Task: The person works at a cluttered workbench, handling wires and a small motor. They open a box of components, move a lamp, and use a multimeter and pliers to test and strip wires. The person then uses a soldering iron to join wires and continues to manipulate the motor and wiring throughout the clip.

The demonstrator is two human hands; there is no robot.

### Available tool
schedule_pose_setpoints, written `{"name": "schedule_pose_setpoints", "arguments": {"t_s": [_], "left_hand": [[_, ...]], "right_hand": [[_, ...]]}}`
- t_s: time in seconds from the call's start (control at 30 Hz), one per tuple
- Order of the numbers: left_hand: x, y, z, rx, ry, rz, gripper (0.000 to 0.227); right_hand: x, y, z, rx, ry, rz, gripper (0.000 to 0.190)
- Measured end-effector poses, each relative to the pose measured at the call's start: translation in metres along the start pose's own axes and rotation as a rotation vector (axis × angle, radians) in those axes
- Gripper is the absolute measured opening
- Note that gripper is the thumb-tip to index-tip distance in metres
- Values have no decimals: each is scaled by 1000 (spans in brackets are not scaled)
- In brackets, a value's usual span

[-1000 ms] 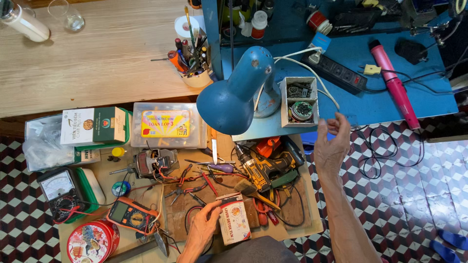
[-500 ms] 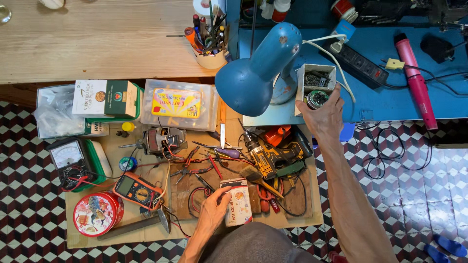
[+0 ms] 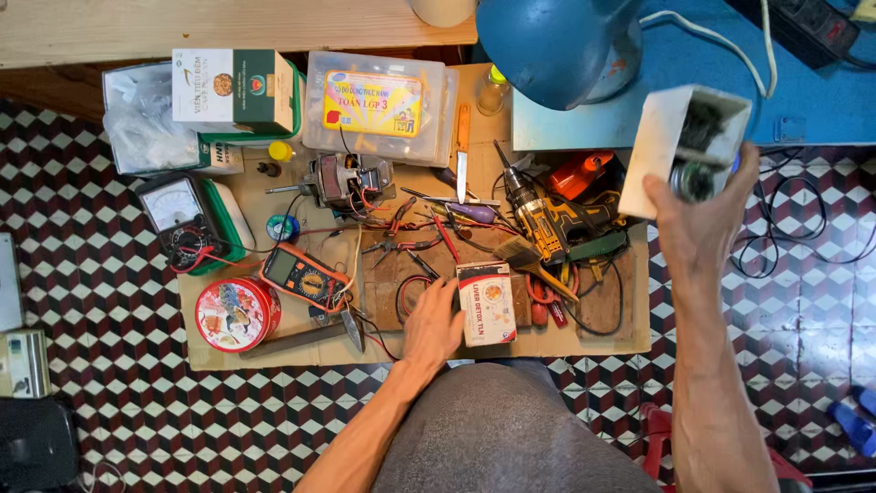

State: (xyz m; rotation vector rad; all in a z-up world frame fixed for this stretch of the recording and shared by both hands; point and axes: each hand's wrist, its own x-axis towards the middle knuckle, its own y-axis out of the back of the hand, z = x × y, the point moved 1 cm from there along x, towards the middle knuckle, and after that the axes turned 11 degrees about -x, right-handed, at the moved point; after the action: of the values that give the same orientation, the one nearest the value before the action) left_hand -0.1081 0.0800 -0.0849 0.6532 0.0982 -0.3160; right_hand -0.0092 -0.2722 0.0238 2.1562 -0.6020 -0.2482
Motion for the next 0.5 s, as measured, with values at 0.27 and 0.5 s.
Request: {"name": "schedule_pose_setpoints", "arguments": {"t_s": [0.27,0.5], "left_hand": [[31,-81,51,-67,403,-8,128],[43,-63,31,-362,417,133,118]], "right_hand": [[-167,-3,-21,-3,-290,-7,106],[-225,-27,-29,202,-271,-36,96]]}}
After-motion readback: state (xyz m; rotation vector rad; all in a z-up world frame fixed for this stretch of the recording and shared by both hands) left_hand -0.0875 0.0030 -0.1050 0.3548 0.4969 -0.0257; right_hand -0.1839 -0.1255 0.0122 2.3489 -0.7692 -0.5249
